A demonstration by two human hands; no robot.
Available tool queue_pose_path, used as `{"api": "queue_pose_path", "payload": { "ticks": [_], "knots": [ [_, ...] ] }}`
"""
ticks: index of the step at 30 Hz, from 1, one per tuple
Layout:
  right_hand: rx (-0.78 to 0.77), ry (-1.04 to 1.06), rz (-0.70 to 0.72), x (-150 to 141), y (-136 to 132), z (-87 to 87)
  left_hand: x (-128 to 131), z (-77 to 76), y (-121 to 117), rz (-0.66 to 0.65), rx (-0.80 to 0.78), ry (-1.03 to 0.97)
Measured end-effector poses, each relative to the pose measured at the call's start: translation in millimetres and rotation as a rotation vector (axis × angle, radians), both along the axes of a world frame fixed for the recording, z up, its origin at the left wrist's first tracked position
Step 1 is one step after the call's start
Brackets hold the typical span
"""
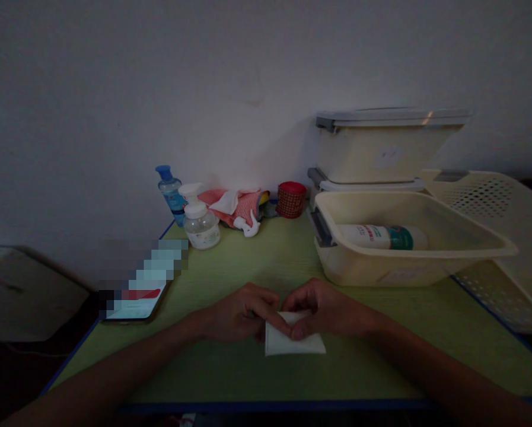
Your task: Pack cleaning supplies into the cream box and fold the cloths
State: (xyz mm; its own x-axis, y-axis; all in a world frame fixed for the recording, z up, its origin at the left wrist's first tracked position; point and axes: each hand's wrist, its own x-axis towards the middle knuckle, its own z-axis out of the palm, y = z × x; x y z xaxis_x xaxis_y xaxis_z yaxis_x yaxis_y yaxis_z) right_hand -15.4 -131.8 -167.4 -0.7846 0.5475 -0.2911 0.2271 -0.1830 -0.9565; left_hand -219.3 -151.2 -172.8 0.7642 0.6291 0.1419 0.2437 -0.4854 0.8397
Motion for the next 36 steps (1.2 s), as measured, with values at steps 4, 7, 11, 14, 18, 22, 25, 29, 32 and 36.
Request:
{"api": "queue_pose_path", "payload": {
  "ticks": [4,7,11,14,18,22,25,29,32,36],
  "knots": [
    [0.023,-0.017,-0.036,0.1,1.4,-2.3,2.5,1.9,-0.3,0.01,-0.044,0.004],
    [0.041,-0.018,-0.055,1.7,3.6,-3.8,6.3,0.6,-2.8,0.048,-0.106,-0.049],
    [0.069,-0.036,-0.043,2.2,3.6,-2.6,9.4,-5.7,-5.3,0.162,-0.338,-0.172],
    [0.125,-0.072,-0.063,0.6,1.4,-0.6,8.1,-8.9,-3.4,0.165,-0.453,-0.197],
    [0.197,-0.111,-0.122,-1.4,-0.6,-0.1,5.3,-7.7,0.0,0.125,-0.507,-0.229],
    [0.26,-0.105,-0.173,-2.4,-0.1,-2.4,6.7,-8.4,-0.2,0.214,-0.424,-0.165],
    [0.288,-0.103,-0.17,-3.1,-0.1,-3.0,8.8,-11.5,-0.9,0.268,-0.424,-0.166],
    [0.285,-0.11,-0.101,-3.2,-1.3,-2.4,10.0,-11.9,-1.9,0.229,-0.477,-0.189],
    [0.336,-0.097,0.013,-2.1,-2.0,-2.9,11.1,-9.7,-3.8,0.193,-0.487,-0.197],
    [0.449,-0.075,0.087,-1.0,-1.3,-3.9,12.9,-9.8,-6.2,0.167,-0.487,-0.19]
  ]
}}
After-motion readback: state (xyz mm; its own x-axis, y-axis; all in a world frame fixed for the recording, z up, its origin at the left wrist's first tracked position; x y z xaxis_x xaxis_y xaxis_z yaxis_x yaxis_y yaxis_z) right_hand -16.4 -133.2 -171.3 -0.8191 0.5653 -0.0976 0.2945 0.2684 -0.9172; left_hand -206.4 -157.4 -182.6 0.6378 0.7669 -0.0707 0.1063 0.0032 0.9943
